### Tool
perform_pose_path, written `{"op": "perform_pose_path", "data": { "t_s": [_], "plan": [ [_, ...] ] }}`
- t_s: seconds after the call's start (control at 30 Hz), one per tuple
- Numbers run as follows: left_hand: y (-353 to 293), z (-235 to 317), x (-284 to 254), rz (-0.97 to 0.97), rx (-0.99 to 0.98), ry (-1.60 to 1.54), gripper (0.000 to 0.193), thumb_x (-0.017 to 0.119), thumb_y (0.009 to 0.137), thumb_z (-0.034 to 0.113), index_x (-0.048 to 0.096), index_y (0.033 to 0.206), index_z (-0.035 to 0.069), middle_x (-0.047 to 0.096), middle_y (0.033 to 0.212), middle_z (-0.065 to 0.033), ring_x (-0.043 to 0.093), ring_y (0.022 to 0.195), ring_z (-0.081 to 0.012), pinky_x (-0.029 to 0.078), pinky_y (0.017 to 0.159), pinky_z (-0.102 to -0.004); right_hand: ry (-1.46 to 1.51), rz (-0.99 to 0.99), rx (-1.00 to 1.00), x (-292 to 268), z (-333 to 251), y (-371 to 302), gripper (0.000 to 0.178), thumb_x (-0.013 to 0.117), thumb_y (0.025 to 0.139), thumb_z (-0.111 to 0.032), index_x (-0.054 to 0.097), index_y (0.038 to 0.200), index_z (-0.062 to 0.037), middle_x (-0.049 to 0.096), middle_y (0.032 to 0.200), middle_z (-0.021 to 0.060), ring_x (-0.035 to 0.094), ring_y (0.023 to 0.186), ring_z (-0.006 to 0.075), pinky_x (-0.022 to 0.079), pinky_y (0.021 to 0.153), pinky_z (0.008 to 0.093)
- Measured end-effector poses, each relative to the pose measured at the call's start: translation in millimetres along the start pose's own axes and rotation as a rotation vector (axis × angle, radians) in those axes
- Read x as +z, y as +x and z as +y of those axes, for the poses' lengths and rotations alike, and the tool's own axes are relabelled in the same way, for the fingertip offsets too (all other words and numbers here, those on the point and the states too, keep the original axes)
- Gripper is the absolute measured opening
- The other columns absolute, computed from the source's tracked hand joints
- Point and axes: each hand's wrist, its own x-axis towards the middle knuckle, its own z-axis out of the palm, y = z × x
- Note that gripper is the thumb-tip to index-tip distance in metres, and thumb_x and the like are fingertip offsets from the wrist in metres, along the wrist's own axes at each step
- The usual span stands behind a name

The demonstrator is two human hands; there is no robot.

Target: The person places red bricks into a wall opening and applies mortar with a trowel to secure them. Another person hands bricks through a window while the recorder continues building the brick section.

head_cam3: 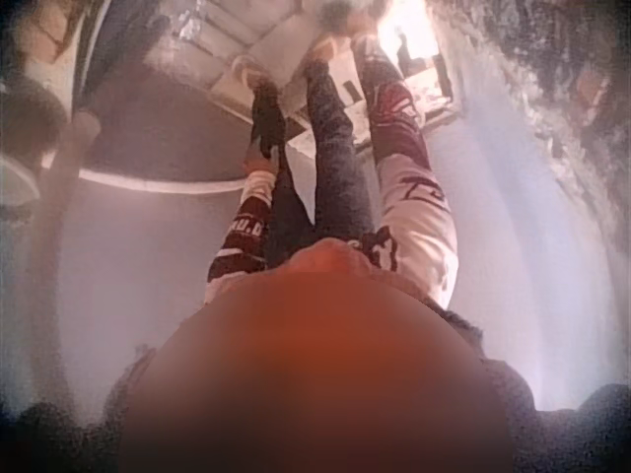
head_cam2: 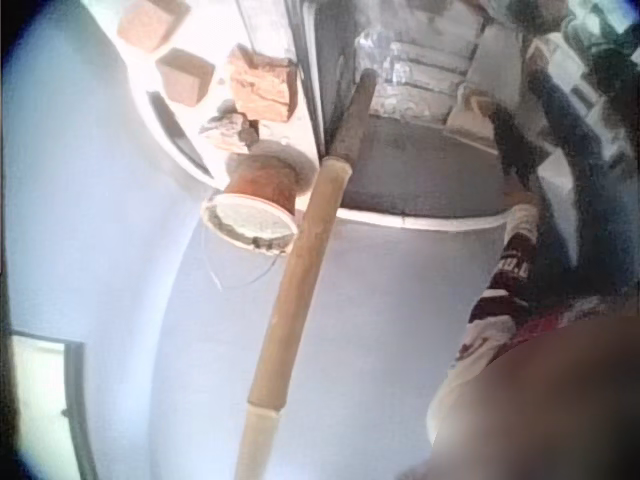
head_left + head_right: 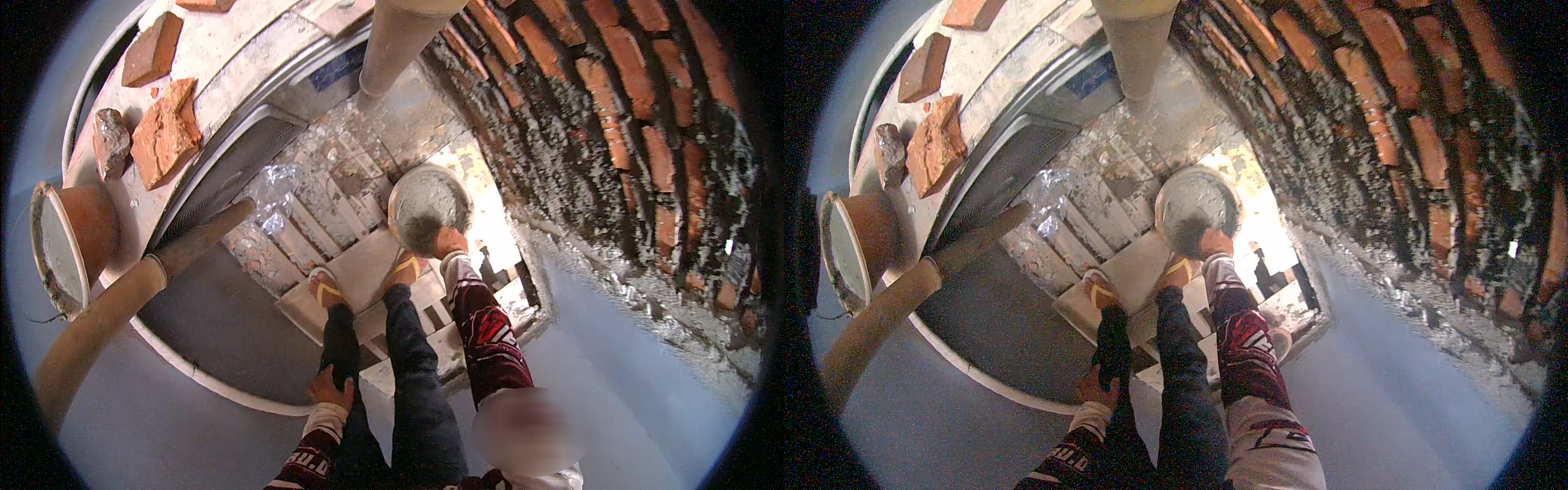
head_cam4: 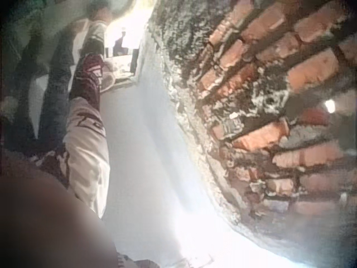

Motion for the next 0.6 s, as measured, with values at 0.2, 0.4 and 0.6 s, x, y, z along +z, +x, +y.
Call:
{"op": "perform_pose_path", "data": {
  "t_s": [0.2, 0.4, 0.6],
  "plan": [
    [5, -10, 9, -0.035, -0.002, -0.068, 0.070, 0.056, 0.088, 0.048, 0.039, 0.142, 0.008, 0.044, 0.139, -0.0251, 0.040, 0.130, -0.0420, 0.024, 0.110, -0.0562, 0.302, 0.249, -0.142, 46, 18, -43, 0.055, 0.059, 0.085, -0.058, 0.064, 0.101, -0.0050, 0.068, 0.083, 0.0233, 0.066, 0.083, 0.0432, 0.052, 0.072, 0.0480],
    [18, -15, 4, -0.062, 0.011, -0.125, 0.069, 0.060, 0.087, 0.044, 0.040, 0.141, 0.006, 0.045, 0.139, -0.0248, 0.040, 0.131, -0.0422, 0.026, 0.110, -0.0562, 0.434, 0.325, -0.148, 6, 51, -124, 0.040, 0.066, 0.085, -0.048, 0.062, 0.088, -0.0084, 0.064, 0.066, 0.0182, 0.066, 0.069, 0.0380, 0.051, 0.063, 0.0469],
    [41, -34, 3, -0.072, 0.096, -0.137, 0.072, 0.061, 0.088, 0.040, 0.035, 0.145, 0.005, 0.041, 0.142, -0.0247, 0.040, 0.131, -0.0425, 0.030, 0.109, -0.0535, 0.183, 0.402, -0.216, -92, 80, -228, 0.031, 0.066, 0.085, -0.042, 0.065, 0.095, -0.0120, 0.064, 0.068, 0.0183, 0.065, 0.067, 0.0395, 0.051, 0.061, 0.0482]
  ]
}}
